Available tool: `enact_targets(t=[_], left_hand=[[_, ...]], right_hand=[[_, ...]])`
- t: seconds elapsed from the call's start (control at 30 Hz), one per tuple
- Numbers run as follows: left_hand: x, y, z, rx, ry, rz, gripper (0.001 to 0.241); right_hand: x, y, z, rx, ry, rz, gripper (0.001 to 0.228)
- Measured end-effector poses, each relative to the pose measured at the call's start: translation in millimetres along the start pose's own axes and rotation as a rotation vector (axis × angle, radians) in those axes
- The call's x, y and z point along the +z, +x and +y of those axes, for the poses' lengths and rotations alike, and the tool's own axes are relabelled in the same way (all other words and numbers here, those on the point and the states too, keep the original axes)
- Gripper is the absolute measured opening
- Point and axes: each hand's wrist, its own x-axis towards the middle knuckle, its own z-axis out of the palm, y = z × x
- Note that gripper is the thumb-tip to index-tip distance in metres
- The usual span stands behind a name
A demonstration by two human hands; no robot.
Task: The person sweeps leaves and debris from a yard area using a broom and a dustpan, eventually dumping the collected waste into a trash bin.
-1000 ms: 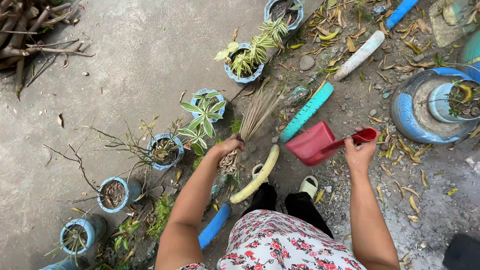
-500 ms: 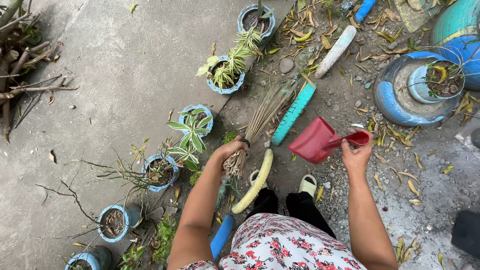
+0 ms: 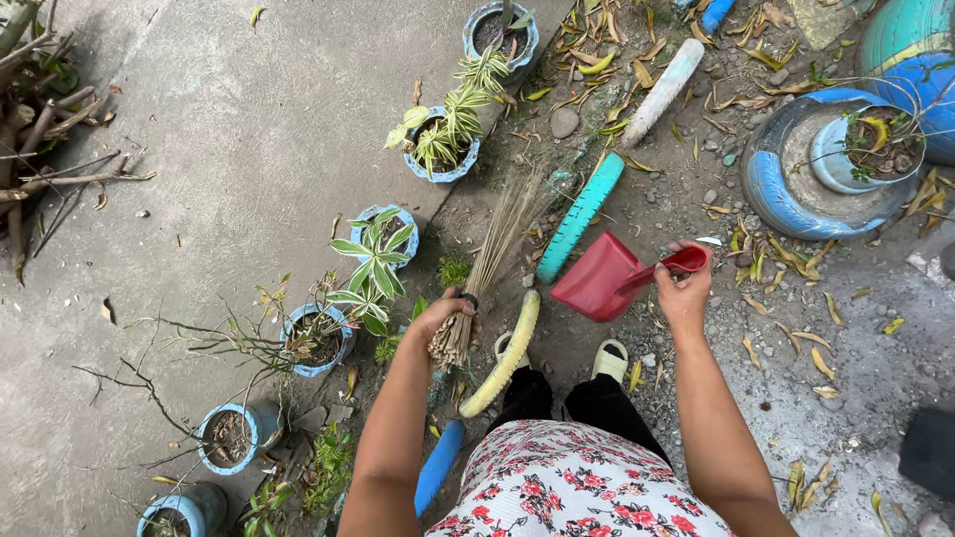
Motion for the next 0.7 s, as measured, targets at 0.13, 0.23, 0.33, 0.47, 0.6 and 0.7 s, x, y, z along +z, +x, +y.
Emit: enact_targets(t=[0.13, 0.23, 0.33, 0.47, 0.6, 0.7], left_hand=[[48.0, 6.6, -29.6, -0.094, 0.150, 0.364, 0.073], [63.5, 1.9, -52.8, -0.082, -0.114, 0.117, 0.048], [37.7, -29.5, -61.5, -0.133, -0.472, -0.207, 0.033], [16.2, -56.8, -53.4, -0.144, -0.563, -0.141, 0.025], [63.5, -19.9, -40.9, -0.083, -0.735, 0.129, 0.019], [99.5, 14.5, -22.6, -0.072, -0.512, -0.006, 0.024]], right_hand=[[20.8, 0.8, -1.0, 0.070, 0.068, -0.049, 0.050], [23.0, 1.7, -1.1, 0.058, -0.009, -0.072, 0.050], [11.9, -3.0, -1.7, 0.049, 0.038, -0.083, 0.050], [-6.4, -7.4, -4.8, 0.012, 0.044, -0.035, 0.051], [-17.7, -18.8, -4.3, 0.086, -0.055, 0.007, 0.051], [-20.1, -22.6, -1.6, -0.010, 0.016, -0.010, 0.051]])
